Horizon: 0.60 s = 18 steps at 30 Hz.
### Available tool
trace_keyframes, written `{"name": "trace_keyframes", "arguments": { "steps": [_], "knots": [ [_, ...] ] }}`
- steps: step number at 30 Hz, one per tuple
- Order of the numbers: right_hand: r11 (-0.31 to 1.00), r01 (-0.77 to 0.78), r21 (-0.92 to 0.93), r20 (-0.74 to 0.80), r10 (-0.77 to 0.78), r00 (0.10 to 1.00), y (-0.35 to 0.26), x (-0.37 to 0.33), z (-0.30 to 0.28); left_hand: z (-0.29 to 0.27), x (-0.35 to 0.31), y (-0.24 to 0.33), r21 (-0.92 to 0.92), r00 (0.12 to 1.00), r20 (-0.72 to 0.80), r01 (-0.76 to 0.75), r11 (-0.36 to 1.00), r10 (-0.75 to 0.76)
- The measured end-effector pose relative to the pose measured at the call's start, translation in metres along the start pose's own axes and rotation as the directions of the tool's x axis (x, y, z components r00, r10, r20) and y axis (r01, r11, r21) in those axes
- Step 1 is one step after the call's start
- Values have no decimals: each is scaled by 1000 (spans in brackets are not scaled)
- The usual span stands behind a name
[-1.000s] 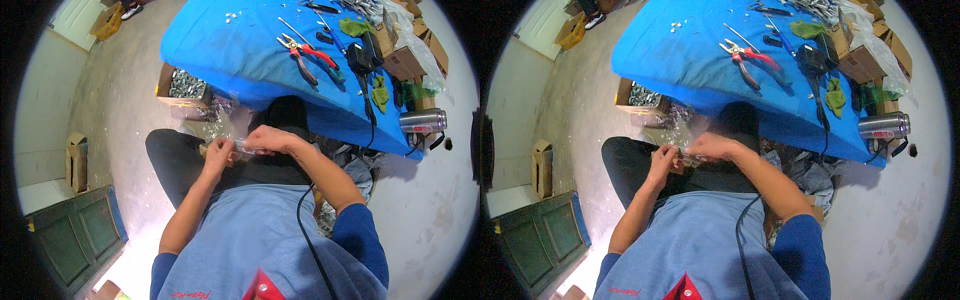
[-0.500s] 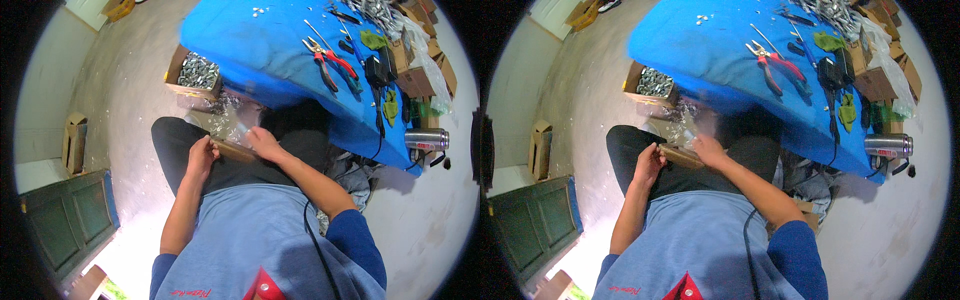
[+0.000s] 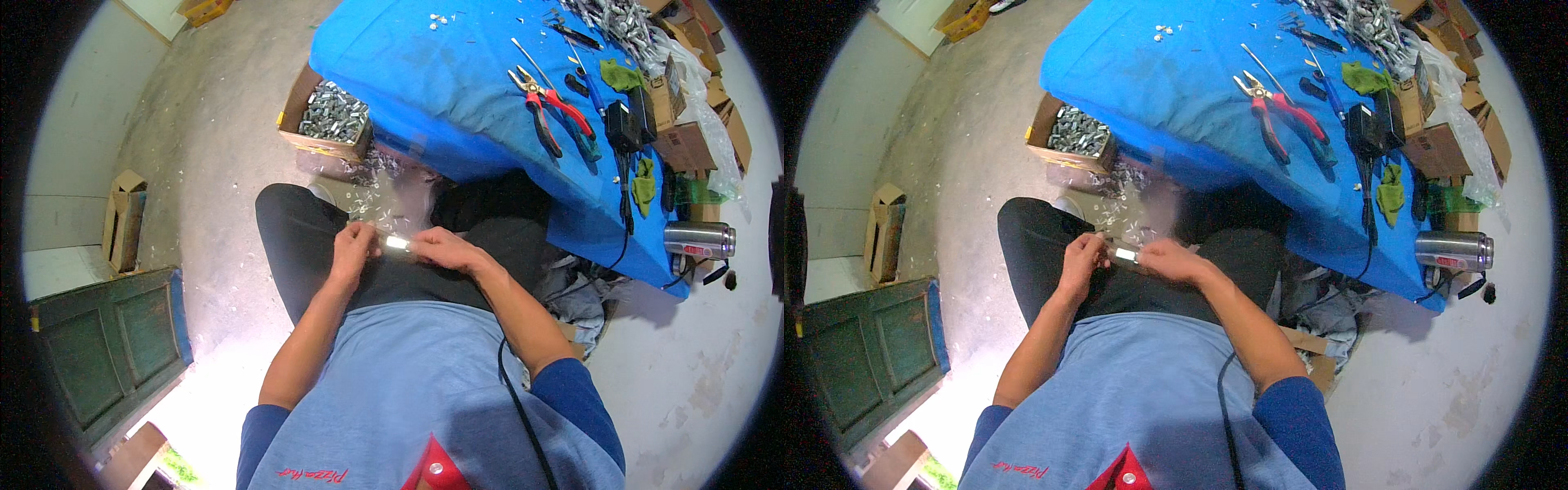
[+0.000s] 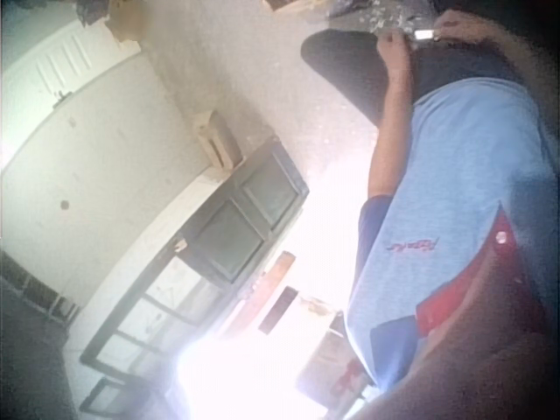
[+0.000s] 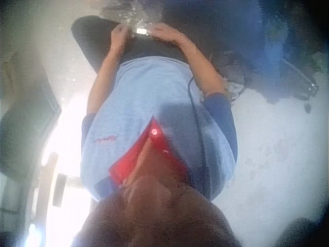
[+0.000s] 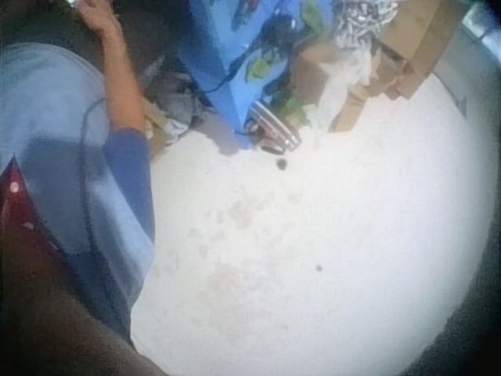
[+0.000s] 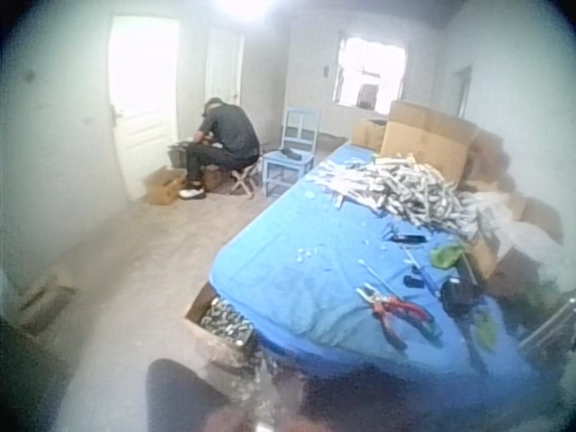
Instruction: The person uses a screwdriver and pliers to assemble and inspect metal components on a blue-covered table, handling individual strips and placing them in a box.
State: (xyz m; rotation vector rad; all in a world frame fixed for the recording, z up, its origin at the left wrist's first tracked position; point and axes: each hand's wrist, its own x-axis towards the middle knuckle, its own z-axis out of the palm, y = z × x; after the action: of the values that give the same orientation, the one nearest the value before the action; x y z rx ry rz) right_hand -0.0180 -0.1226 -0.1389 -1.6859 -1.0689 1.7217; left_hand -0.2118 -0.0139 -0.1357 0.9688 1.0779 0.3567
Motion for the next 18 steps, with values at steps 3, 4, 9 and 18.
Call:
{"name": "trace_keyframes", "arguments": {
  "steps": [3, 4, 9, 18],
  "knots": [
    [991, 108, -83, 67, -103, 992, 3, -2, 0, 3, 7, -21, 331, 987, 60, -163, 929, 152],
    [987, 133, -95, 86, -125, 988, 2, -4, -1, 6, 7, -25, 420, 976, 66, -218, 881, 210],
    [990, 108, -93, 203, -88, 975, 6, -8, -14, 25, -13, -4, 711, 977, 131, -211, 671, 168],
    [994, 67, 86, 244, -87, 966, 6, -15, -26, 29, -13, -5, 738, 962, 207, -274, 616, 179]
  ]
}}
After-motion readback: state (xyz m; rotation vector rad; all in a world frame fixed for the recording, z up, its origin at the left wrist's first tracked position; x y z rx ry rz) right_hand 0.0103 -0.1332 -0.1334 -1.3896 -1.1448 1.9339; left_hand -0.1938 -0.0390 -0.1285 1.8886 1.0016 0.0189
